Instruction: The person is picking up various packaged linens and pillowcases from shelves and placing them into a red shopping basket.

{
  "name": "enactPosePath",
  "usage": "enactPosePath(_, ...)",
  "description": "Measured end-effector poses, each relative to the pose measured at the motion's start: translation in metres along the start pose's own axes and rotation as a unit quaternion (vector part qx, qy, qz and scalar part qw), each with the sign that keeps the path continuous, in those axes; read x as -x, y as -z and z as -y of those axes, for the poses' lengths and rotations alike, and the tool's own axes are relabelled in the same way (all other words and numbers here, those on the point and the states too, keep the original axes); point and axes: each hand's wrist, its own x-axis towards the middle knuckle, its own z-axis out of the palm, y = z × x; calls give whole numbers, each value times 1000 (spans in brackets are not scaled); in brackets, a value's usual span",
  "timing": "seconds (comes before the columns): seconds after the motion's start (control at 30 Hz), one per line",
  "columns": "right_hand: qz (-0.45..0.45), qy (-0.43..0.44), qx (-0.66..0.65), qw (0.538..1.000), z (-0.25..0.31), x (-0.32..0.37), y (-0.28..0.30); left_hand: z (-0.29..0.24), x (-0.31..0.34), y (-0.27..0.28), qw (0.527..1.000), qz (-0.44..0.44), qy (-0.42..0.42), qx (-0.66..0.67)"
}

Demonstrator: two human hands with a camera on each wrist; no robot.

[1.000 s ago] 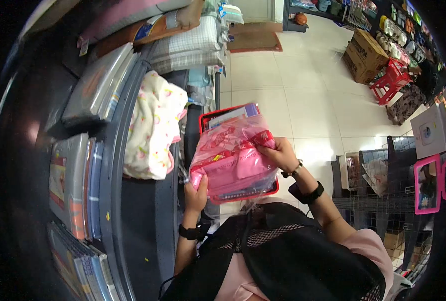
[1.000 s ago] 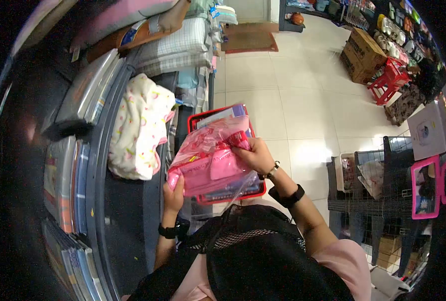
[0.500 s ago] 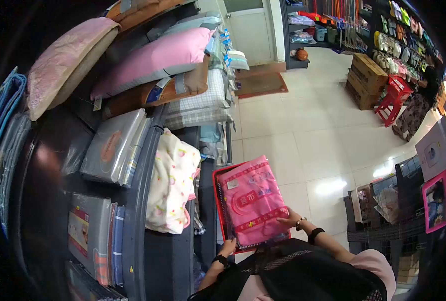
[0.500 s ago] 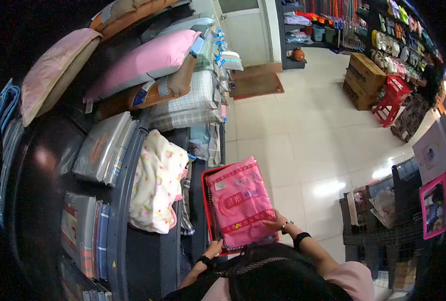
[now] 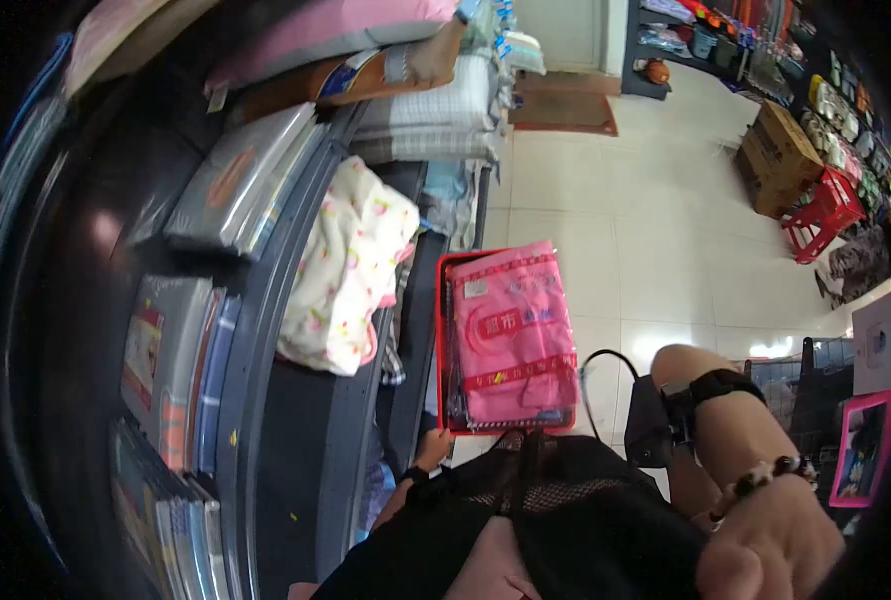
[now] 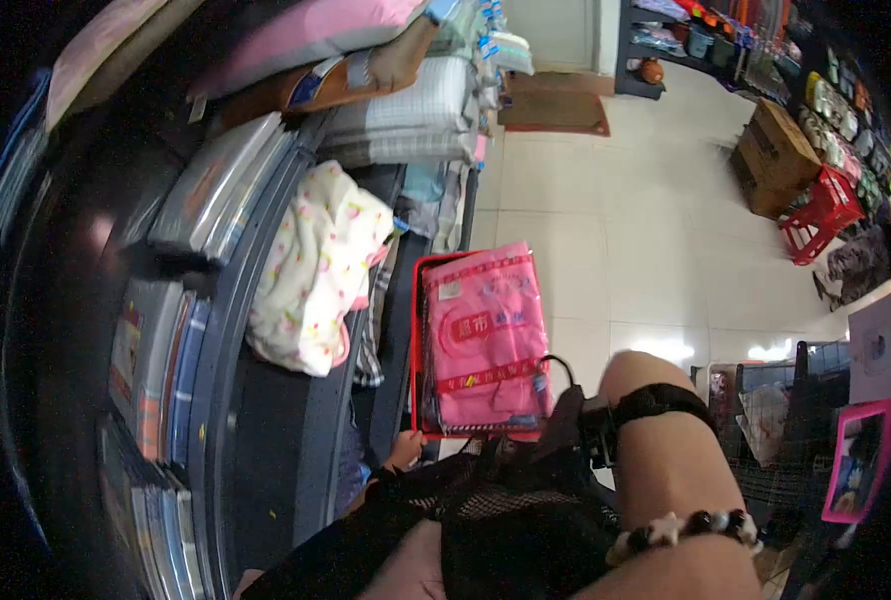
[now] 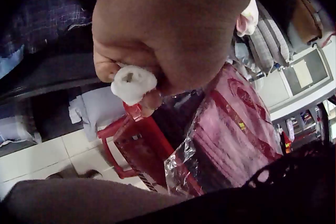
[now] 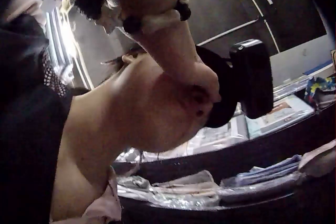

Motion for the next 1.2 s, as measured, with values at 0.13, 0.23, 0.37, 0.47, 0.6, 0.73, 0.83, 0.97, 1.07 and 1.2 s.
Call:
enactPosePath(0.13, 6, 44, -68, 997, -2, -6, -8, 11, 16, -6, 998, -52, 14, -17)
enactPosePath(0.23, 17, 62, -104, 992, -7, -5, -13, 39, 19, -14, 996, -83, 2, -18)
enactPosePath(0.37, 32, 77, -135, 987, -7, -8, -21, 10, 60, -10, 988, -103, 91, -69)
enactPosePath(0.47, 40, 91, -157, 983, -3, -9, -25, 64, 54, -24, 985, -62, 138, -80)
enactPosePath(0.6, 42, 103, -192, 975, -5, -14, -27, 87, 70, -33, 986, -128, 85, -59)
enactPosePath(0.73, 30, 111, -216, 970, -15, -14, -20, 88, 77, -29, 986, -123, 102, -52)
enactPosePath(0.83, 29, 122, -234, 964, -20, -14, -16, 88, 63, -24, 979, -147, 139, -22)
enactPosePath(0.97, 24, 128, -262, 956, -22, -12, -14, 102, 53, -41, 974, -197, 63, -88)
enactPosePath(1.07, 32, 137, -284, 948, -21, -12, -14, 144, 54, -60, 982, -152, 79, -85)
enactPosePath(1.2, 22, 141, -345, 928, -7, 1, -17, 128, 58, -53, 968, -174, 136, -119)
